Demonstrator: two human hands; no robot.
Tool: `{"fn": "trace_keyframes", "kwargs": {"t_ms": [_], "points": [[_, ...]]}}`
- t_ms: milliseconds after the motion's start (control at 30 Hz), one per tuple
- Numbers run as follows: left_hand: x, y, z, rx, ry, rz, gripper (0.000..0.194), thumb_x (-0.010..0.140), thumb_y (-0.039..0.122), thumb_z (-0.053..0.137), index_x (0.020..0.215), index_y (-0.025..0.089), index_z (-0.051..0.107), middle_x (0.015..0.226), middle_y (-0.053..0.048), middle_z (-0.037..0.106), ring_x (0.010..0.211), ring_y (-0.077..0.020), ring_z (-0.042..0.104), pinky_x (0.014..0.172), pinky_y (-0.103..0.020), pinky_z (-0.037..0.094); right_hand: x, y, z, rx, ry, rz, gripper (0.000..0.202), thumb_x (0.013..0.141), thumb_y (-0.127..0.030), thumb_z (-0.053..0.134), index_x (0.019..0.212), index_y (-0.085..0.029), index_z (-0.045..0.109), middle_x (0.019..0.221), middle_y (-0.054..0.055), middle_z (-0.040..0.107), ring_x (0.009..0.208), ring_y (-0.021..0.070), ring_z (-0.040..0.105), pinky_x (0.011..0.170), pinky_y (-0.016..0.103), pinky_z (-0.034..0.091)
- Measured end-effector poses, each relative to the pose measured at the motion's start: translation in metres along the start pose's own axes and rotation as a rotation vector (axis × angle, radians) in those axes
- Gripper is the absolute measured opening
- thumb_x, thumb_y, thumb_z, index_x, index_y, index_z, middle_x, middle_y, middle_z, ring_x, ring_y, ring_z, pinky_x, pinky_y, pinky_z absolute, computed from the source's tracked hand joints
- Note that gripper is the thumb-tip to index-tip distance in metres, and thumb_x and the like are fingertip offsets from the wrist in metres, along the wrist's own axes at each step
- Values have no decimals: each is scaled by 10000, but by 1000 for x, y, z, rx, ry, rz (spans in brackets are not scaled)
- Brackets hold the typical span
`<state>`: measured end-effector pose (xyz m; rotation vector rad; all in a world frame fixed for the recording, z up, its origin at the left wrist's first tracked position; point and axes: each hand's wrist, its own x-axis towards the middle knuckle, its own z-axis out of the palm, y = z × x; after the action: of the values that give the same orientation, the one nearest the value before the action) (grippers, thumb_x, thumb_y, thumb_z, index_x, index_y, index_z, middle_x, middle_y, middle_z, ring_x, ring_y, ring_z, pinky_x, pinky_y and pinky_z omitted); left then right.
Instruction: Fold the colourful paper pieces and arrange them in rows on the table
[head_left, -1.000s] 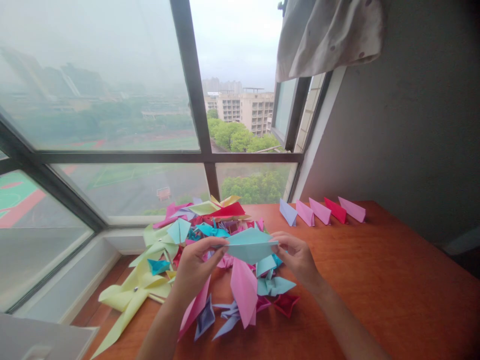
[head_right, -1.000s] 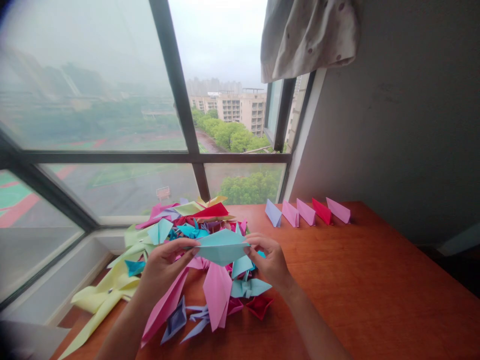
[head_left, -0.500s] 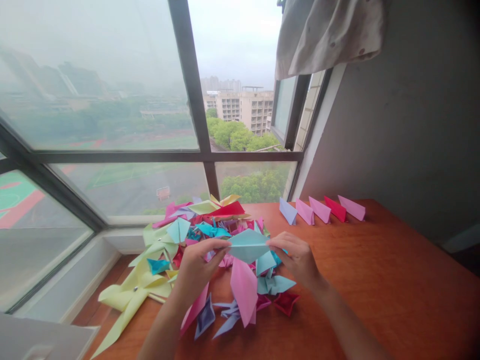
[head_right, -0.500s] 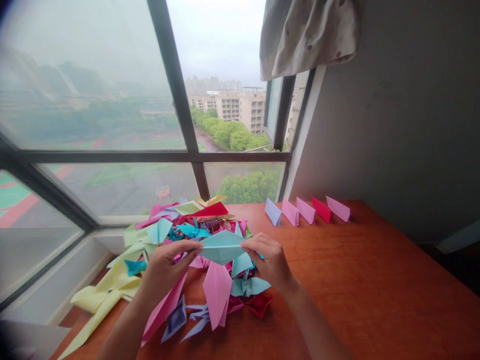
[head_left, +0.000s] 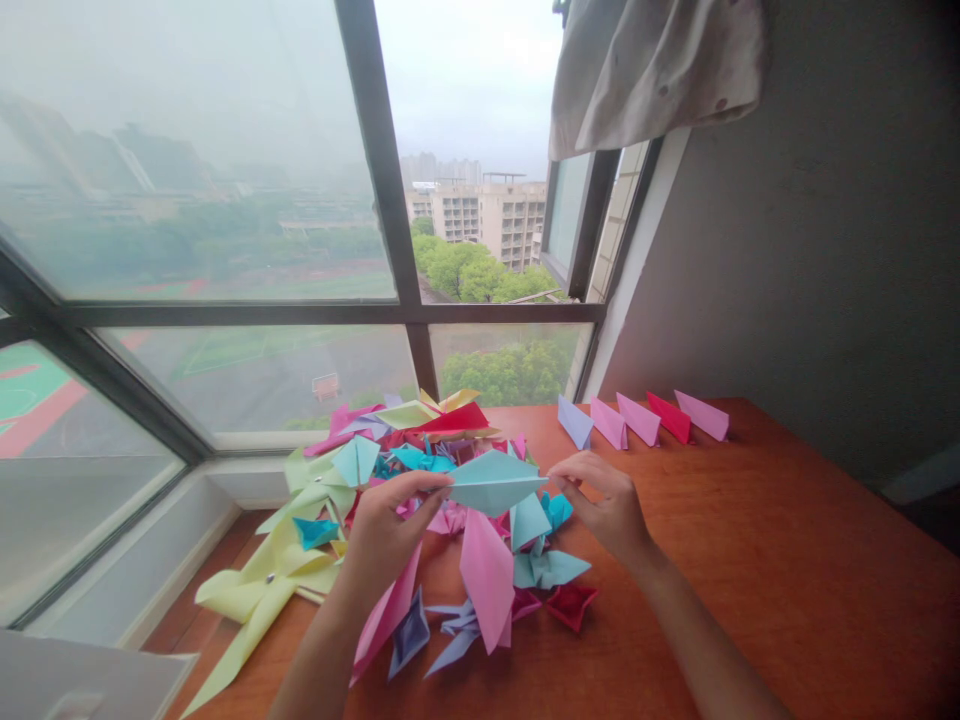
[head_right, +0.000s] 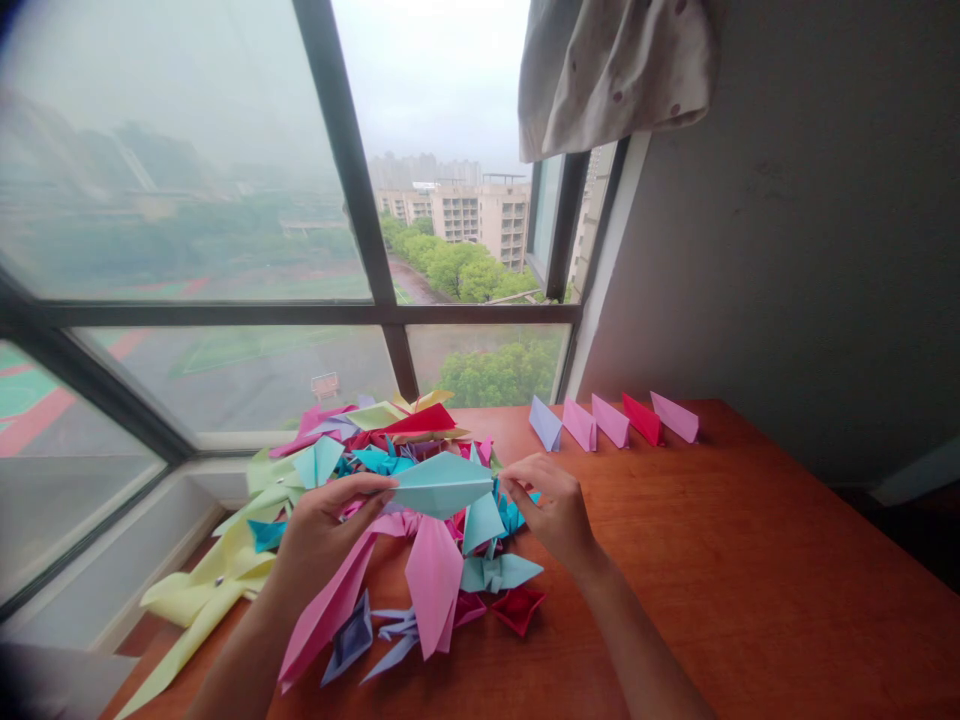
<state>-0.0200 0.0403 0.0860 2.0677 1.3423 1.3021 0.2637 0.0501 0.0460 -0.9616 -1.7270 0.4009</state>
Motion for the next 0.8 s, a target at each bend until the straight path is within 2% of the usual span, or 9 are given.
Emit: {"fn": "trace_keyframes", "kwargs": {"t_ms": [100, 200, 333, 433, 533, 633, 700, 733, 800], "points": [[0, 0, -4, -2, 28, -24, 126, 843, 274, 654, 865, 196, 751, 808, -30, 766, 706, -181, 708, 682, -257, 573, -2, 3, 0, -6, 14, 22, 111, 886, -270, 633, 957, -224, 706, 803, 31, 684, 703, 164, 607, 673, 302, 507], [0, 1, -3, -24, 11, -12, 117, 843, 261, 657, 865, 193, 749, 803, -30, 763, 704, -176, 703, 702, -262, 575, -4, 4, 5, 12, -47, 27, 207, 874, -288, 651, 1069, -223, 685, 762, 14, 661, 671, 154, 591, 664, 295, 503], [-2, 2, 2, -67, -16, -16, 123, 849, 264, 661, 910, 195, 743, 847, -38, 764, 712, -173, 702, 718, -273, 582, -3, 4, 7, 8, -136, -18, 153, 911, -292, 595, 937, -231, 733, 792, 38, 662, 707, 160, 600, 653, 287, 495], [-2, 0, 4, -118, 26, -80, 212, 862, 291, 655, 1042, 188, 705, 940, -56, 757, 782, -185, 715, 726, -279, 588, 1, 10, -6, -29, -112, -12, 174, 891, -342, 625, 831, -234, 748, 805, 47, 676, 717, 172, 605, 640, 285, 486], [-1, -5, 3, -139, 57, -109, 233, 875, 310, 642, 1069, 189, 685, 979, -59, 747, 885, -201, 715, 778, -287, 585, 5, 31, -36, -86, 108, 125, 227, 844, -421, 671, 824, -206, 743, 788, 46, 686, 693, 178, 602, 641, 291, 484], [-1, -8, 0, -96, 41, -89, 175, 885, 313, 625, 989, 196, 704, 972, -51, 741, 885, -196, 708, 791, -283, 573, 3, 69, -82, -124, 467, 343, 331, 811, -476, 677, 848, -150, 719, 724, 45, 672, 664, 176, 603, 604, 278, 465], [-1, -8, 0, -64, 25, -63, 165, 889, 311, 618, 968, 199, 709, 966, -49, 739, 881, -197, 704, 779, -280, 568, 0, 98, -119, -209, 717, 420, 372, 786, -485, 683, 810, -115, 697, 660, 53, 652, 602, 162, 588, 571, 272, 448], [-1, -7, -1, -49, 20, -51, 166, 891, 309, 614, 970, 199, 709, 967, -51, 738, 883, -199, 703, 775, -281, 566, -2, 110, -138, -302, 793, 448, 381, 794, -485, 661, 796, -106, 694, 648, 72, 653, 577, 160, 581, 554, 276, 438], [-2, -6, 0, -23, 14, -29, 168, 894, 307, 609, 973, 197, 708, 970, -54, 738, 881, -201, 702, 769, -280, 563, -4, 130, -176, -389, 842, 475, 355, 804, -437, 646, 767, -86, 686, 658, 134, 666, 553, 164, 571, 530, 297, 409]]}}
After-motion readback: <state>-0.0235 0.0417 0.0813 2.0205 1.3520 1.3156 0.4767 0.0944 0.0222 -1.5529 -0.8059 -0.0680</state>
